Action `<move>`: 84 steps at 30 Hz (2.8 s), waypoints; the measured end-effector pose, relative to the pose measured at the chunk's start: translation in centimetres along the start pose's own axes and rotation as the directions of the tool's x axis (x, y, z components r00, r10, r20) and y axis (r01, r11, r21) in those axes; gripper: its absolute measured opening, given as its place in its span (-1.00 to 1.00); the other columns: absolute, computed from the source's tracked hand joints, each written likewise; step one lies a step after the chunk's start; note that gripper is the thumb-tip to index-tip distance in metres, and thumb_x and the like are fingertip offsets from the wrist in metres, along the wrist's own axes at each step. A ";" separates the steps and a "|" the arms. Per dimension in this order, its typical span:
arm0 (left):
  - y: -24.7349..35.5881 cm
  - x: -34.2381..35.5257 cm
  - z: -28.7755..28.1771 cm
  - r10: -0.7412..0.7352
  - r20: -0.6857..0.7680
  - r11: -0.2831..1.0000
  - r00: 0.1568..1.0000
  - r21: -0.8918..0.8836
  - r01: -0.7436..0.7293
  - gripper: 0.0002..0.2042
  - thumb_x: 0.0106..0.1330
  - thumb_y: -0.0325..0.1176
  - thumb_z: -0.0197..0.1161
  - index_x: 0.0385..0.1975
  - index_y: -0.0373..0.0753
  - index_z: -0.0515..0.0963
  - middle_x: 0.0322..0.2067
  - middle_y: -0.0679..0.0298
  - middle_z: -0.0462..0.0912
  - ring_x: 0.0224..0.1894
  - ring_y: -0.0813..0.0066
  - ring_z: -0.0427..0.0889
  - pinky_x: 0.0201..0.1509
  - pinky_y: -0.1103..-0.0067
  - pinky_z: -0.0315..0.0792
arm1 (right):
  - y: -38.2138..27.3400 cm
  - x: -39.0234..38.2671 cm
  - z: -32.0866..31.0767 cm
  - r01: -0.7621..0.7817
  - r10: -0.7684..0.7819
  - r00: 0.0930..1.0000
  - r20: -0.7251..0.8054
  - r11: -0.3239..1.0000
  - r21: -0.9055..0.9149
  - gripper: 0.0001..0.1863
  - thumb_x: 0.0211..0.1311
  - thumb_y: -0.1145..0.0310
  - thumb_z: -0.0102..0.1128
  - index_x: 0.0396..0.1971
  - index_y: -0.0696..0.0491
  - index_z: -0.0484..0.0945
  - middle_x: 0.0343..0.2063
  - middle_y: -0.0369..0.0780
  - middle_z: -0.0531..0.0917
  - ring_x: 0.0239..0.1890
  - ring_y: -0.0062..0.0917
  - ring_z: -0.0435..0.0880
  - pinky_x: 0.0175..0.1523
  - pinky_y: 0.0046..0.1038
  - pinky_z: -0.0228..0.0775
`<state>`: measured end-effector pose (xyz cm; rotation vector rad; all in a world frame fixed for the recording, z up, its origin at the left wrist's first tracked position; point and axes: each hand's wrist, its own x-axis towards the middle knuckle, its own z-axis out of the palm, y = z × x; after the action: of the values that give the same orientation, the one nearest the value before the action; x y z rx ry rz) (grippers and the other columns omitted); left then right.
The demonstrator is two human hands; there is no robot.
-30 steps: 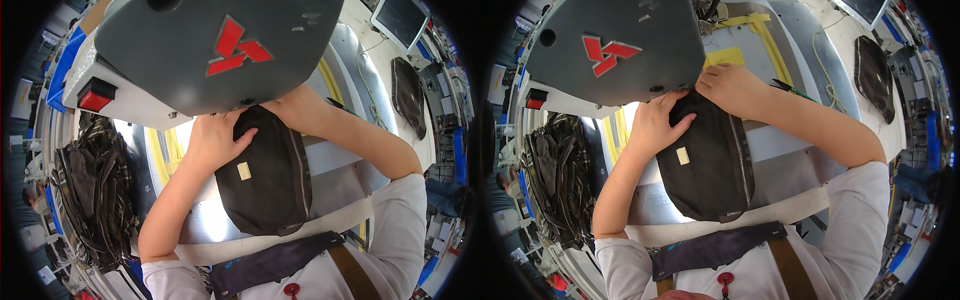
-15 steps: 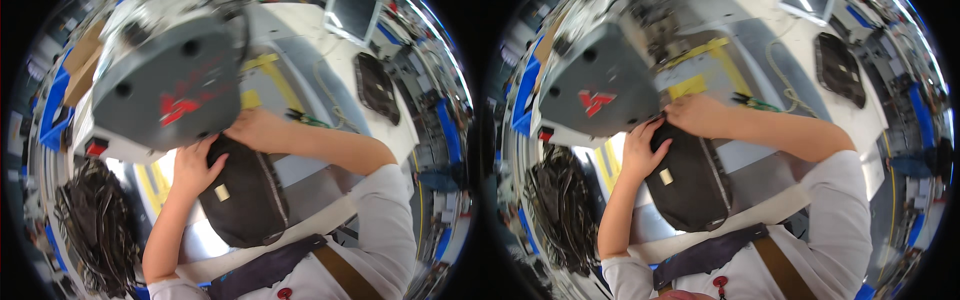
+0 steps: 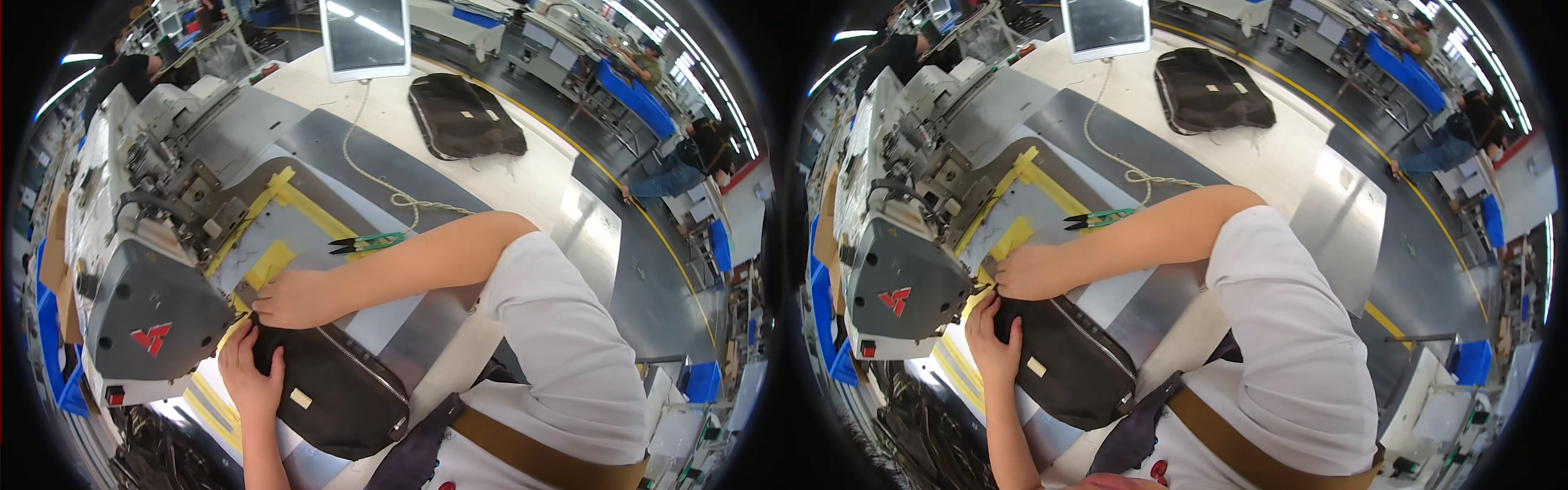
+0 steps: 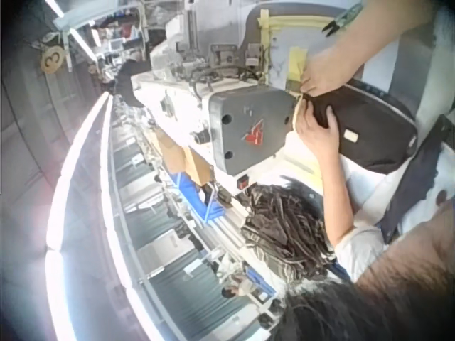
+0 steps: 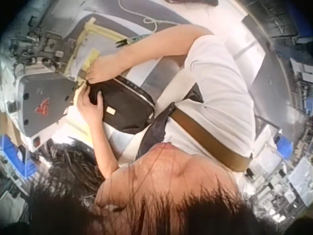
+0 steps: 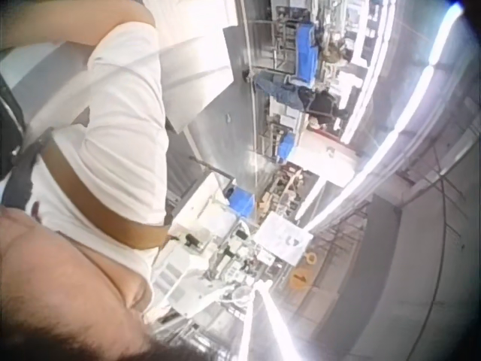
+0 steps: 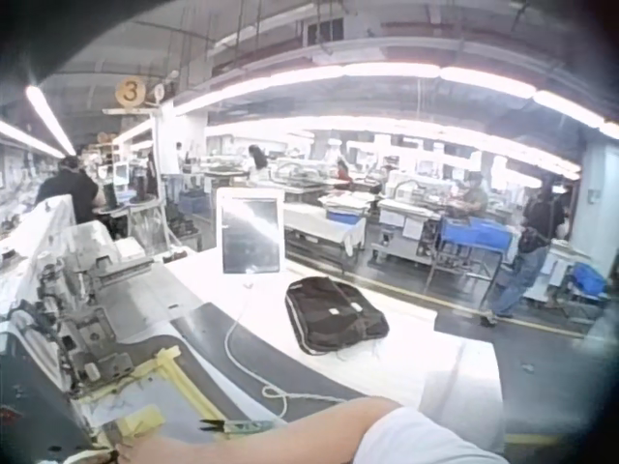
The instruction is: The person aligns the zipper of a dark-colored bag under the needle of an industrial sewing machine and sews the seam. They repeat this process for a second bag, handling the fabric and zipper by hand to guide it through the machine.
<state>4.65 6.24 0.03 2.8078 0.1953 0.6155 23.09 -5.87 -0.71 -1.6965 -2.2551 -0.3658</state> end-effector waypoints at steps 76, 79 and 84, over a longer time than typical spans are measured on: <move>6.3 -3.6 -2.3 -0.228 0.512 0.676 0.828 -0.529 0.513 -0.76 0.20 -0.43 0.33 -0.22 -0.41 0.50 -0.40 0.23 0.61 -0.33 0.53 0.54 -0.19 0.60 0.42 | 0.9 -14.8 -5.0 -0.568 0.611 0.792 0.020 0.747 -0.346 -0.68 0.01 0.32 0.24 -0.19 0.08 0.52 -0.29 -0.24 0.48 -0.17 -0.43 0.48 -0.24 -0.48 0.46; 6.0 -4.0 -2.0 -0.220 0.458 0.717 0.861 -0.523 0.461 -0.78 0.23 -0.40 0.31 -0.25 -0.43 0.55 -0.42 0.23 0.65 -0.37 0.55 0.56 -0.22 0.62 0.44 | 0.9 -14.8 -5.0 -0.567 0.572 0.817 -0.074 0.772 -0.286 -0.71 -0.01 0.38 0.23 -0.23 0.10 0.52 -0.30 -0.23 0.47 -0.18 -0.44 0.48 -0.28 -0.48 0.47; 5.6 -4.3 -2.1 -0.222 0.459 0.716 0.860 -0.522 0.463 -0.82 0.22 -0.42 0.29 -0.27 -0.41 0.59 -0.45 0.22 0.67 -0.39 0.55 0.57 -0.22 0.61 0.45 | 0.9 -14.5 -6.0 -0.419 0.434 0.901 0.014 0.877 -0.236 -0.80 0.04 0.41 0.17 -0.29 0.09 0.50 -0.30 -0.21 0.49 -0.18 -0.40 0.52 -0.29 -0.43 0.48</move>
<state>0.33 0.54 1.78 2.0964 0.3654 0.0263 28.25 -20.74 -0.63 -2.2909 -1.8548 -0.4818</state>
